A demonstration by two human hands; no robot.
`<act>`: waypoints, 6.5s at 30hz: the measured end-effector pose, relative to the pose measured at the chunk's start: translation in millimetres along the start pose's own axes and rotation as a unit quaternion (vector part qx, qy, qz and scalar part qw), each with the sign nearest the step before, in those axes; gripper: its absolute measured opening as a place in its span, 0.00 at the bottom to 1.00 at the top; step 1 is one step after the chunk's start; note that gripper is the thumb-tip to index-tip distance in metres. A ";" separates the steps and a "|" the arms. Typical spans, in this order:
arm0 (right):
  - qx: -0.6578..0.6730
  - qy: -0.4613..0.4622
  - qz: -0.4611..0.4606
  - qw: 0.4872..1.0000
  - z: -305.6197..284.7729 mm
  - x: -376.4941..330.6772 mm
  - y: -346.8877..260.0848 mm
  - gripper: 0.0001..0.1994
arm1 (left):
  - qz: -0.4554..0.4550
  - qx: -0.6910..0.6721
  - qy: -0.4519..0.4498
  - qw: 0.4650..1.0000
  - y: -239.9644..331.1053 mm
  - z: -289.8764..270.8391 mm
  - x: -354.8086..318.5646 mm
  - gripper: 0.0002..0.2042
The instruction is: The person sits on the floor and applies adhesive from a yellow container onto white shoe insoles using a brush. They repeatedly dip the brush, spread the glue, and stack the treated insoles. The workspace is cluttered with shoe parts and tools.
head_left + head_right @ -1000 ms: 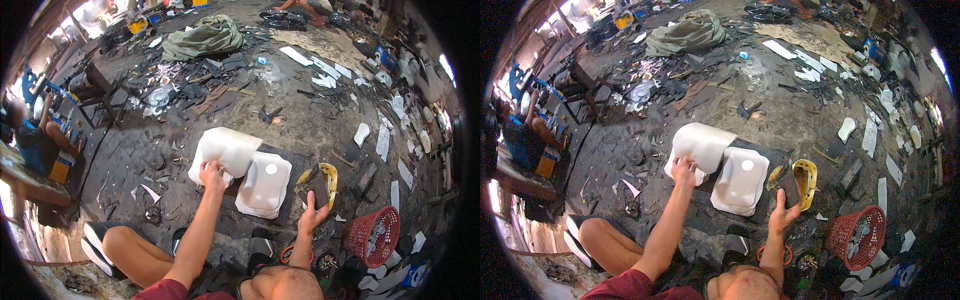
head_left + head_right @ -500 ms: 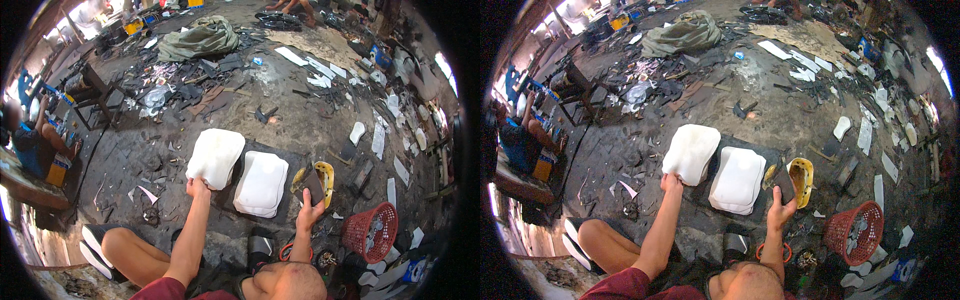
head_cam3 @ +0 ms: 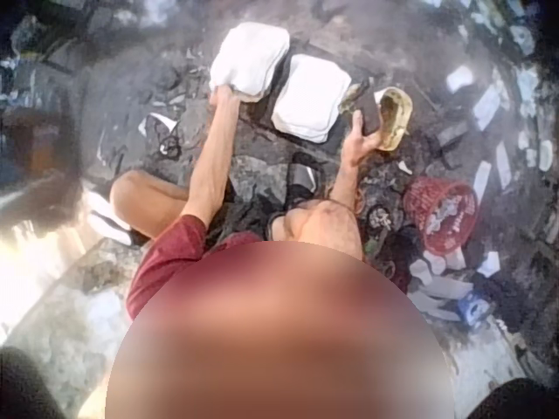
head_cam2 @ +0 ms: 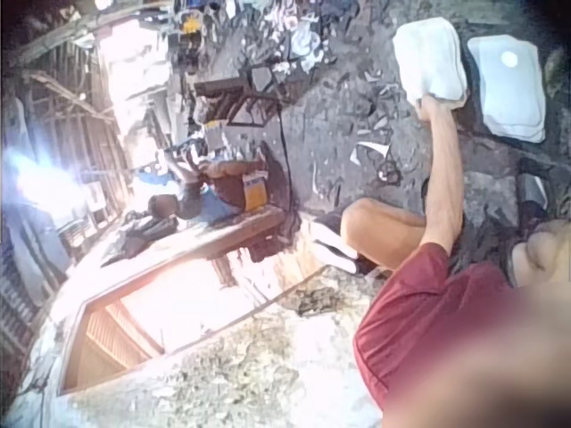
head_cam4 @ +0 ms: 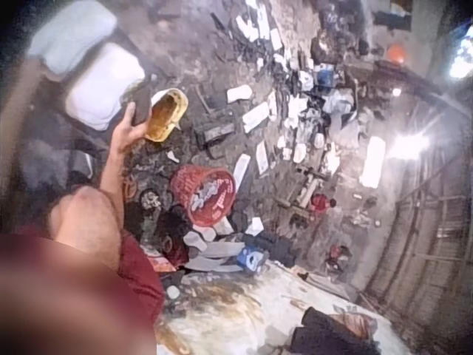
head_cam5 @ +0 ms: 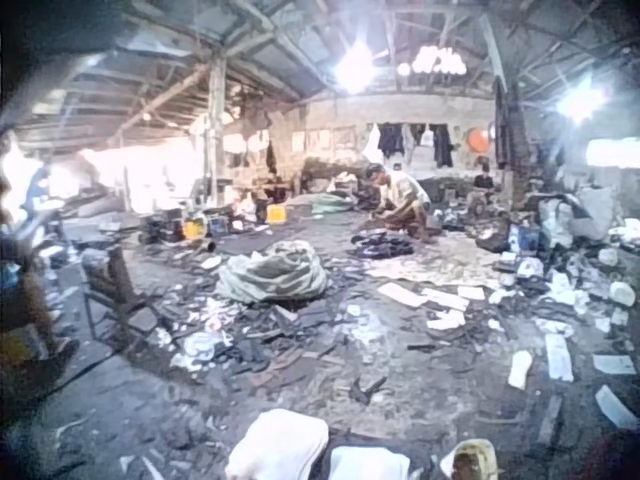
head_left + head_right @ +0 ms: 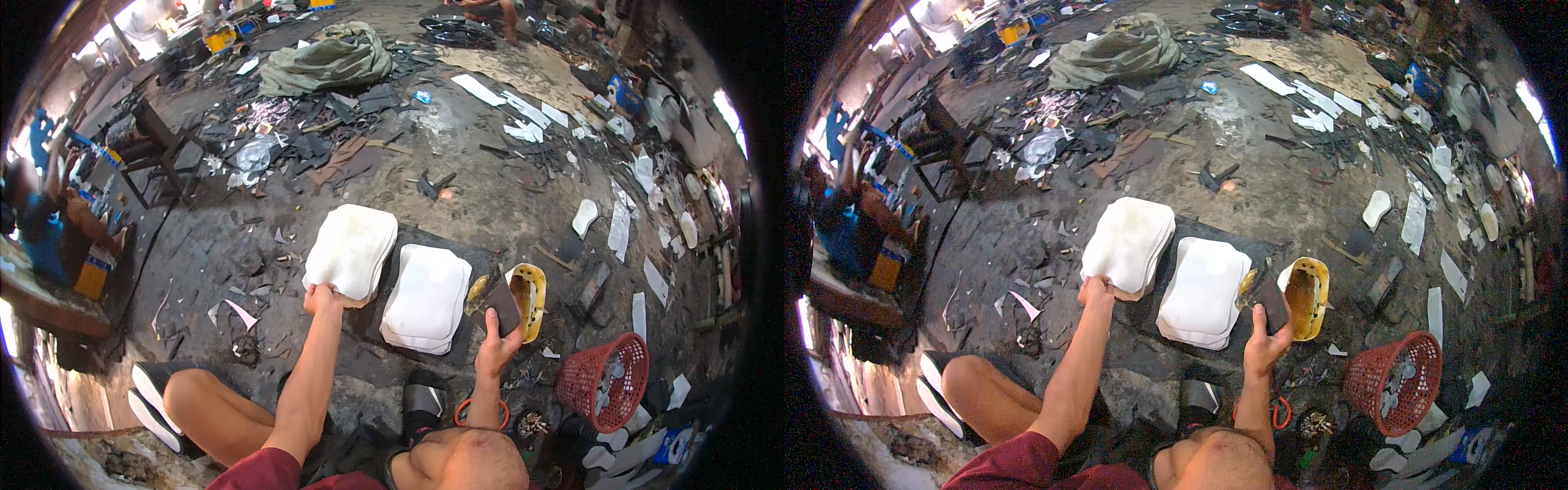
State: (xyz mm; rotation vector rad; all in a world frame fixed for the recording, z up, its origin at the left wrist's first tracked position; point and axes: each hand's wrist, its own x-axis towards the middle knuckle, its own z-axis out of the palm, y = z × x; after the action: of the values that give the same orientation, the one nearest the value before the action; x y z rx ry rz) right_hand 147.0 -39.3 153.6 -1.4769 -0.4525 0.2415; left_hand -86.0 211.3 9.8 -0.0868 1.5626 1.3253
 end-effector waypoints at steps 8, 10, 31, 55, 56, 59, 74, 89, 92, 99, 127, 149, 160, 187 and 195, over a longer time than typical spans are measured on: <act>-0.004 0.015 -0.015 1.000 -7.3 3.5 1.3 0.19 | 0.220 0.108 -0.007 0.969 8.0 -4.8 -47.6 0.35; -0.009 0.022 -0.011 1.000 -4.8 5.9 -0.1 0.18 | 0.436 0.240 0.007 0.867 4.8 -14.9 -65.9 0.36; -0.428 -0.341 -0.272 0.791 92.8 74.9 108.5 0.20 | 0.625 0.503 -0.544 0.247 -114.9 -124.7 -92.3 0.23; -0.538 -0.437 -0.097 0.714 174.9 114.5 112.8 0.20 | 0.500 0.526 -0.605 0.327 -98.4 -106.5 -87.1 0.27; -0.537 -0.503 -0.121 0.667 181.7 112.9 107.3 0.20 | 0.508 0.533 -0.594 0.323 -100.0 -108.6 -90.2 0.27; -0.535 -0.645 -0.129 0.530 183.1 81.5 89.8 0.25 | 0.544 0.532 -0.570 0.310 -106.6 -115.4 -101.3 0.29; -0.498 -0.542 -0.164 0.656 117.9 48.4 127.6 0.16 | 0.555 0.505 -0.563 0.347 -105.9 -107.7 -114.3 0.29; -0.147 -0.417 -0.060 0.895 63.7 6.0 35.0 0.16 | 0.486 0.533 -0.595 0.354 -149.4 -142.2 -151.3 0.22; -0.301 -0.360 -0.165 0.868 58.9 79.7 52.9 0.18 | 0.527 0.548 -0.531 0.375 -140.3 -119.8 -133.2 0.21; -0.472 -0.491 -0.158 0.715 111.3 141.5 112.8 0.20 | 0.545 0.556 -0.548 0.306 -135.4 -118.8 -117.6 0.19; -0.617 -0.357 0.000 0.702 6.4 47.6 84.1 0.20 | 0.495 0.574 -0.589 0.280 -109.4 -99.3 -119.0 0.26; -0.493 -0.322 -0.136 0.796 59.1 84.1 42.3 0.16 | 0.505 0.543 -0.488 0.460 -121.1 -116.3 -164.9 0.28; -0.516 -0.439 -0.147 0.721 111.5 129.6 97.8 0.18 | 0.460 0.528 -0.452 0.553 -121.0 -116.5 -156.3 0.26; -0.121 -0.204 -0.059 0.970 -3.0 -2.4 -7.1 0.19 | 0.099 0.302 -0.364 0.876 -92.7 -105.5 -115.5 0.13; -0.058 -0.048 -0.036 0.997 -7.9 2.2 -14.8 0.18 | -0.076 0.276 -0.391 0.875 -119.3 -40.7 -163.4 0.28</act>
State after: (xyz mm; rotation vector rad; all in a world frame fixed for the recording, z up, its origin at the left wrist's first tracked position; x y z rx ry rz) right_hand 150.6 -46.8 168.3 -1.5638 -0.6037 0.2328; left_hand 37.2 48.4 39.3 0.6051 1.1238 0.6063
